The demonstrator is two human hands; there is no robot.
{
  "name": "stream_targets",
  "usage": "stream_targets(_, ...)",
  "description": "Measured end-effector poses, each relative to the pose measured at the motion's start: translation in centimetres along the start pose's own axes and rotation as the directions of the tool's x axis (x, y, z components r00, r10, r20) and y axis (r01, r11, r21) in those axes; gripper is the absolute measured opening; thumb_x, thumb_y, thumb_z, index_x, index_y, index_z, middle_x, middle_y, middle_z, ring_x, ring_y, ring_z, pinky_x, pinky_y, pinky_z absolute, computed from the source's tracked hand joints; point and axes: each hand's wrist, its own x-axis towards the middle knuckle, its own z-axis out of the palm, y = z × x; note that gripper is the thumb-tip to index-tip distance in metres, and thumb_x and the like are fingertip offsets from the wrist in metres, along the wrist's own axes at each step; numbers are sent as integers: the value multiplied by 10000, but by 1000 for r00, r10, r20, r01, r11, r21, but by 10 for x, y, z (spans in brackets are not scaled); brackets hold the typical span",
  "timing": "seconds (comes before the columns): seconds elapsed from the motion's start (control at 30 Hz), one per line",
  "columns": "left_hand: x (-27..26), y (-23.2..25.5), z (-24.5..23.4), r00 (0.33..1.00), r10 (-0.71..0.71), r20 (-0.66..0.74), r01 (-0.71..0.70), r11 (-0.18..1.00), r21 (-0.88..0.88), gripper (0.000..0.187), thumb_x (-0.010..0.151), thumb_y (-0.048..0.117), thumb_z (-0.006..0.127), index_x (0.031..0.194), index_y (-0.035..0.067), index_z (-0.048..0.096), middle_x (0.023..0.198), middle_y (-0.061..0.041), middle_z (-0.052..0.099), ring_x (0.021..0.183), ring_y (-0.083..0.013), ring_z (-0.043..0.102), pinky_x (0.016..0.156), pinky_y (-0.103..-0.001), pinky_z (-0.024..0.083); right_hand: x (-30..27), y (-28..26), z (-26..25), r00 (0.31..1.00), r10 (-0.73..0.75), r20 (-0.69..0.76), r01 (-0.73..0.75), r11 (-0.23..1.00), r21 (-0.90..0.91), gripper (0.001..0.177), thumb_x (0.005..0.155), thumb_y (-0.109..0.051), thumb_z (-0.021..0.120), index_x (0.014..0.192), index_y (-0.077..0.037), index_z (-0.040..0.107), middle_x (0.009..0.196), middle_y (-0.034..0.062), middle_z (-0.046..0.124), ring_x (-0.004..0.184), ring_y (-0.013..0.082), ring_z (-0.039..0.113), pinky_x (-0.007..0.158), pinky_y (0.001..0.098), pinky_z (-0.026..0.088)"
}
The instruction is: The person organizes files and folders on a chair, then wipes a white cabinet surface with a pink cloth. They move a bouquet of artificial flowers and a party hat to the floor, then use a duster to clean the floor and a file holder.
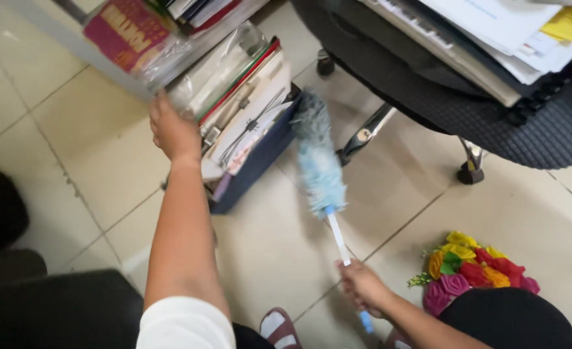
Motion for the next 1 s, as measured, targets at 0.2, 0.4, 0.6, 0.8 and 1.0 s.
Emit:
stream_targets(0.2, -74, -38, -32, 992, -9, -128, -28, 958, -287, 529, 1064, 286, 652, 1507, 57, 477, 1515, -190, 520, 1416, -363, 478, 1181, -472, 374, -17, -13, -59, 985, -21, -173, 70, 957, 281, 311, 1003, -399, 528, 811, -158, 479, 522, -58, 329, 336, 96, 231, 296, 288, 173)
stream_targets(0.4, -147, -59, -30, 991, 17, -130, -46, 973, -226, 597, 1026, 303, 675, 1529, 59, 467, 1570, -205, 473, 1491, -394, 397, 1241, -497, 291, -45, 8, -73, 976, -201, -82, 210, 971, 111, 327, 1002, -350, 523, 793, -99, 520, 505, -5, 416, 330, 133, 325, 297, 311, 246)
stream_targets(0.6, -161, -30, -58, 985, -127, 118, 145, 977, -157, 775, 938, 386, 703, 1592, 169, 349, 1677, -144, 263, 1525, -474, 172, 1167, -647, 196, -82, 32, -128, 874, -67, 482, 464, 412, -784, 323, 1020, -398, 609, 980, -94, 711, 810, 55, 707, 722, 192, 664, 696, 386, 557)
stream_targets(0.8, -151, -5, -92, 981, -83, 175, 104, 988, -113, 774, 949, 399, 697, 1595, 177, 335, 1697, -133, 203, 1550, -451, 114, 1169, -701, 138, -57, -39, -189, 874, -448, 189, 347, 303, -888, 287, 884, -341, 605, 1026, -141, 753, 863, 52, 761, 768, 196, 712, 759, 376, 562)
stream_targets(1.0, -183, -24, -128, 980, -84, 181, 110, 984, -142, 686, 934, 399, 694, 1527, 159, 447, 1637, -122, 369, 1519, -373, 263, 1151, -691, 214, -66, -62, -185, 839, -458, -294, -9, 528, -849, 402, 978, -446, 615, 1172, -130, 771, 775, 176, 696, 674, 284, 674, 697, 432, 572)
